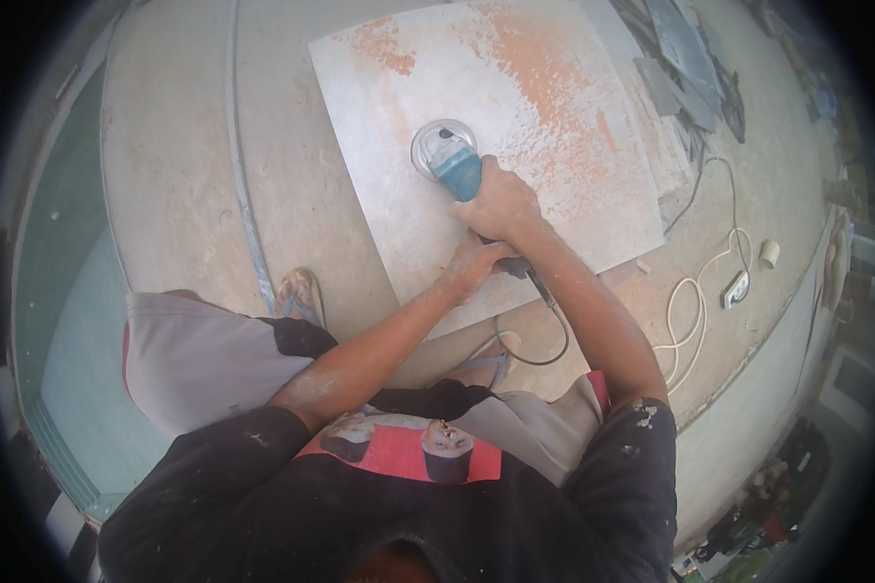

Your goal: The person cuts a circular hole in a tile using an angle grinder.

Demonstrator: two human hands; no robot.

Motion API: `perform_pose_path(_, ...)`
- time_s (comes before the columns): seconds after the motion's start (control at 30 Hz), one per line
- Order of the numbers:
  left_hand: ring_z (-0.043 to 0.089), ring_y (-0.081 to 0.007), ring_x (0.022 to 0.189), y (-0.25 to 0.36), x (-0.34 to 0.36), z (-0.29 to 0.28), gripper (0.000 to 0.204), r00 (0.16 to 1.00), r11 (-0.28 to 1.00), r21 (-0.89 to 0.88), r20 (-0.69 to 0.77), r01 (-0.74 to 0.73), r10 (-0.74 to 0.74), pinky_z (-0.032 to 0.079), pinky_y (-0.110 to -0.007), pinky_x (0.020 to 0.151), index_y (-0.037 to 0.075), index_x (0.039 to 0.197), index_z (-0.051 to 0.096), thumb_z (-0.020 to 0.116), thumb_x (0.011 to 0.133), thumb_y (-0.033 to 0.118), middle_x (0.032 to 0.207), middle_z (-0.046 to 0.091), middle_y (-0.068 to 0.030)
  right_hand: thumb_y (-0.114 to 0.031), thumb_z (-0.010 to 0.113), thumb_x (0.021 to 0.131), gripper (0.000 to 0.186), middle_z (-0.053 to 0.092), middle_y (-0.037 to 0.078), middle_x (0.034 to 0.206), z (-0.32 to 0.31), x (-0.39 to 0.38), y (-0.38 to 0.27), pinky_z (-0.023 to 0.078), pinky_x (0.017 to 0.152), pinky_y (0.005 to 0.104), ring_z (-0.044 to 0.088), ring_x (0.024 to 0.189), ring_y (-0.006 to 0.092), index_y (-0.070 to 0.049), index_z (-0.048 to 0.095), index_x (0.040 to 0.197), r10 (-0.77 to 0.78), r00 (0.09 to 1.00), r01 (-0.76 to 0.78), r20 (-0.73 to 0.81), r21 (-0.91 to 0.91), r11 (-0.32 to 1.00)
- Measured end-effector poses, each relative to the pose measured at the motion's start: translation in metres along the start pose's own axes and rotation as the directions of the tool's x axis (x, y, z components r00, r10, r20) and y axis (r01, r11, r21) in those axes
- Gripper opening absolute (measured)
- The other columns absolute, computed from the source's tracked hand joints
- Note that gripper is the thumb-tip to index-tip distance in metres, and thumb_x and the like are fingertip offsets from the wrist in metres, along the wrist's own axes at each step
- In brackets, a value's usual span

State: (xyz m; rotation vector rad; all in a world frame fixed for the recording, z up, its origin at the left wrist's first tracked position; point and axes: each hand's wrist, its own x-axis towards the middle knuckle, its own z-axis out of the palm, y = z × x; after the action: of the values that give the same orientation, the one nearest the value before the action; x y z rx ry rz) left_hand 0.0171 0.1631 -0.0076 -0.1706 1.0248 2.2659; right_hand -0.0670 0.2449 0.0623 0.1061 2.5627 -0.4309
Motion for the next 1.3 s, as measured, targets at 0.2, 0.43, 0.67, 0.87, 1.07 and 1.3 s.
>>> perform_pose_path(0.2, 0.073, -0.0226, 0.09, -0.001, 0.001, 0.001, 0.037, 1.0, 1.0, -0.006, 0.025, -0.019, 0.019, 0.062, -0.036, 0.074, -0.002, 0.126, 0.061, 0.071, 0.092, 0.009, 0.107, 0.072, -0.0125, -0.035, 0.077, 0.072, 0.07, 0.072, 0.028, 0.105, 0.001, -0.002, 0.001, 0.056, 0.091, 0.0495, 0.071, 0.102, 0.0433, 0.004, 0.055, 0.126, -0.005, 0.999, 0.005, -0.031, -0.005, 1.0)
perform_pose_path(0.43, 0.072, -0.022, 0.095, -0.002, -0.001, 0.001, 0.041, 0.999, 1.0, -0.021, 0.041, 0.002, -0.001, 0.062, -0.037, 0.076, -0.001, 0.129, 0.059, 0.072, 0.091, 0.01, 0.111, 0.071, -0.0116, -0.034, 0.077, 0.071, 0.072, 0.072, 0.028, 0.106, 0.003, -0.004, 0.003, 0.055, 0.09, 0.0495, 0.071, 0.102, 0.043, 0.005, 0.055, 0.127, -0.002, 0.999, 0.002, -0.043, -0.003, 1.0)
perform_pose_path(0.67, 0.073, -0.0223, 0.098, 0.0, -0.003, -0.001, 0.043, 0.998, 0.999, -0.015, 0.056, -0.033, 0.034, 0.064, -0.037, 0.079, -0.002, 0.13, 0.057, 0.071, 0.091, 0.01, 0.112, 0.069, -0.0122, -0.037, 0.078, 0.069, 0.08, 0.07, 0.031, 0.111, -0.001, -0.008, 0.003, 0.053, 0.093, 0.0491, 0.069, 0.107, 0.045, 0.006, 0.055, 0.132, -0.009, 0.999, 0.012, -0.054, 0.062, 0.998)
perform_pose_path(0.87, 0.073, -0.0235, 0.101, 0.004, -0.006, 0.001, 0.048, 0.999, 0.999, -0.019, 0.037, -0.032, 0.033, 0.064, -0.039, 0.085, -0.002, 0.132, 0.053, 0.072, 0.09, 0.009, 0.117, 0.068, -0.0125, -0.037, 0.078, 0.07, 0.077, 0.07, 0.032, 0.111, -0.002, -0.006, 0.002, 0.053, 0.093, 0.0488, 0.069, 0.107, 0.0453, 0.006, 0.057, 0.13, -0.011, 0.999, 0.013, -0.031, 0.075, 0.997)
perform_pose_path(1.07, 0.073, -0.022, 0.101, 0.005, -0.005, -0.001, 0.049, 0.999, 0.999, -0.027, 0.032, -0.024, 0.025, 0.065, -0.036, 0.083, -0.002, 0.131, 0.054, 0.074, 0.088, 0.008, 0.115, 0.068, -0.012, -0.036, 0.078, 0.07, 0.075, 0.069, 0.032, 0.111, -0.001, -0.004, 0.004, 0.054, 0.092, 0.0486, 0.069, 0.107, 0.0458, 0.007, 0.058, 0.127, -0.027, 0.998, 0.032, -0.057, 0.097, 0.995)
perform_pose_path(1.3, 0.073, -0.0194, 0.098, 0.005, -0.004, -0.001, 0.048, 0.999, 0.999, 0.009, 0.023, -0.037, 0.037, 0.064, -0.033, 0.078, -0.001, 0.129, 0.056, 0.075, 0.087, 0.009, 0.112, 0.068, -0.0104, -0.036, 0.078, 0.07, 0.074, 0.069, 0.032, 0.111, 0.0, -0.003, 0.002, 0.054, 0.092, 0.0486, 0.069, 0.106, 0.0454, 0.008, 0.058, 0.126, -0.012, 0.999, 0.016, -0.053, 0.085, 0.996)
